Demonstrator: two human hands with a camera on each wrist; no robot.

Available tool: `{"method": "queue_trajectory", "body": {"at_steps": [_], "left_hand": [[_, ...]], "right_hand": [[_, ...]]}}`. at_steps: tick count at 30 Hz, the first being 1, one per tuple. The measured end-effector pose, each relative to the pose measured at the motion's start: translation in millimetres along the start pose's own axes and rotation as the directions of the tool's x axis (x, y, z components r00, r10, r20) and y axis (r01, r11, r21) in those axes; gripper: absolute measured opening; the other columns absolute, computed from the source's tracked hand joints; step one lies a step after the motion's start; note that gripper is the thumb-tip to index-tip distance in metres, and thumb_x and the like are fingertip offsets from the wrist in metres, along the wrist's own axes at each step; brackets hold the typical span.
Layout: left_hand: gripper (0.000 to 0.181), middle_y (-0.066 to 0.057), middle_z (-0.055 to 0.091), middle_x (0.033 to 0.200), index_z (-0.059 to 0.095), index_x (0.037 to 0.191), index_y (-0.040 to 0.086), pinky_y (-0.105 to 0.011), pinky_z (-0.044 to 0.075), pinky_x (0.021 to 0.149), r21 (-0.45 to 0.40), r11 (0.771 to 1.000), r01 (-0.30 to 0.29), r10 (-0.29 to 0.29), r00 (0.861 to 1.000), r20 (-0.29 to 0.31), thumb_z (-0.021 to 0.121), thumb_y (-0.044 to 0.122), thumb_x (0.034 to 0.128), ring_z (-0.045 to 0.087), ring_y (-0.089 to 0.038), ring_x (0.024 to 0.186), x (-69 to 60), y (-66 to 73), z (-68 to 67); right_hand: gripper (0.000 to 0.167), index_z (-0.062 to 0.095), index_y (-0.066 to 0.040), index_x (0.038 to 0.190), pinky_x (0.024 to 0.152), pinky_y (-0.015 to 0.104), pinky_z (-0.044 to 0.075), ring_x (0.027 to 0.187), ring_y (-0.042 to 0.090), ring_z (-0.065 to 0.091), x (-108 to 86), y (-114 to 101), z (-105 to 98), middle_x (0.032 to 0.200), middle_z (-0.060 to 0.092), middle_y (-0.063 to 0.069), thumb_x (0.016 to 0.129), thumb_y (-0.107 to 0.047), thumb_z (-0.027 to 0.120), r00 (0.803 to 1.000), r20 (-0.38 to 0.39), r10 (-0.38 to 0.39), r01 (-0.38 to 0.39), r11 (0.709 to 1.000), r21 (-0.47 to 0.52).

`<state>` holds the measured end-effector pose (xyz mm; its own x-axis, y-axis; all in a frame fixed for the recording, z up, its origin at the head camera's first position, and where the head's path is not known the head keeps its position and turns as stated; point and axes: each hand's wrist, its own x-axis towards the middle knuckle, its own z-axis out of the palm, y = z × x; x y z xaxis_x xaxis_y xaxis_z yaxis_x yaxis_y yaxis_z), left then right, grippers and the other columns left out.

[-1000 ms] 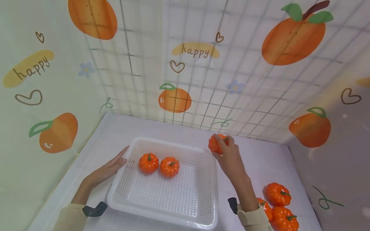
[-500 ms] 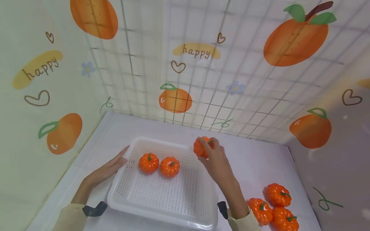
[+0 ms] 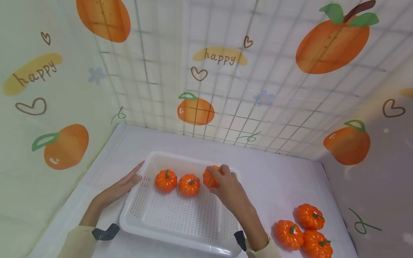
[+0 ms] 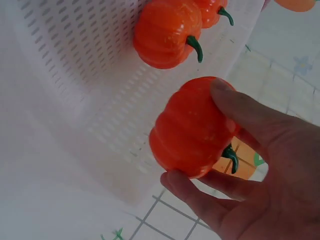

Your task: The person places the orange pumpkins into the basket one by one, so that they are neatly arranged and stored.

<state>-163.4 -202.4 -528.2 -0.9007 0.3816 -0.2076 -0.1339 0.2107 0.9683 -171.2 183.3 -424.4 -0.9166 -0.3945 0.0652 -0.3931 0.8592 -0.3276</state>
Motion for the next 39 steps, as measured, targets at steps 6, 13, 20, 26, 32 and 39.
{"method": "queue_trajectory", "body": {"at_steps": [6,13,20,26,32,39], "left_hand": [[0.064,0.006,0.003,0.166,0.006,0.159,0.043,-0.061,0.019,0.115,-0.01,1.0,-0.01,0.01,1.0,0.016,0.043,0.044,0.106,0.023,-0.029,0.145,-1.6,-2.2,-2.5],[0.065,0.003,0.003,0.167,0.006,0.16,0.039,-0.062,0.012,0.116,-0.014,0.999,-0.03,0.03,0.999,0.033,0.043,0.041,0.1064,0.016,-0.029,0.148,-3.2,-4.1,-5.5],[0.064,0.005,0.003,0.166,0.006,0.159,0.043,-0.062,0.012,0.116,0.003,0.999,-0.04,0.04,0.998,0.043,0.043,0.041,0.1065,0.014,-0.027,0.149,-4.3,-5.7,-8.5],[0.064,0.004,0.002,0.166,0.006,0.159,0.043,-0.061,0.018,0.115,0.001,0.999,-0.047,0.047,0.997,0.059,0.043,0.042,0.1064,0.018,-0.029,0.148,-4.2,-7.3,-10.6],[0.065,0.005,0.001,0.166,0.004,0.159,0.042,-0.06,0.016,0.116,0.014,0.999,-0.049,0.047,0.996,0.074,0.043,0.043,0.1062,0.015,-0.028,0.149,-5.7,-8.8,-12.9],[0.066,0.004,0.001,0.166,0.004,0.159,0.041,-0.061,0.018,0.115,0.018,0.998,-0.057,0.055,0.996,0.073,0.043,0.043,0.1061,0.017,-0.029,0.148,-8.4,-12.6,-16.1]], "right_hand": [[0.066,0.057,-0.02,0.138,0.072,0.046,0.059,0.099,0.039,0.057,0.6,-7,12,0.126,0.052,0.018,0.079,-0.012,0.086,0.998,0.06,0.012,-0.012,1.0,0.006],[0.063,0.061,-0.016,0.133,0.069,0.041,0.058,0.082,0.031,0.057,1.5,-16,25,0.115,0.054,0.018,0.076,-0.01,0.087,0.993,0.105,0.057,-0.054,0.998,-0.032],[0.059,0.062,-0.013,0.129,0.053,0.033,0.052,0.06,0.026,0.049,2.2,-23,41,0.101,0.052,0.02,0.076,-0.01,0.087,0.988,0.127,0.089,-0.074,0.99,-0.119],[0.055,0.059,-0.01,0.127,0.051,0.038,0.053,0.057,0.028,0.049,0.7,-28,51,0.104,0.05,0.026,0.078,-0.004,0.082,0.979,0.17,0.112,-0.087,0.985,-0.149],[0.06,0.059,-0.011,0.133,0.06,0.043,0.057,0.063,0.029,0.053,-1.8,-31,56,0.109,0.05,0.025,0.078,-0.001,0.081,0.969,0.188,0.163,-0.143,0.983,-0.114],[0.067,0.058,-0.011,0.137,0.062,0.04,0.057,0.07,0.03,0.054,-4.2,-36,56,0.114,0.051,0.023,0.075,-0.006,0.085,0.969,0.17,0.179,-0.165,0.982,-0.092]]}}
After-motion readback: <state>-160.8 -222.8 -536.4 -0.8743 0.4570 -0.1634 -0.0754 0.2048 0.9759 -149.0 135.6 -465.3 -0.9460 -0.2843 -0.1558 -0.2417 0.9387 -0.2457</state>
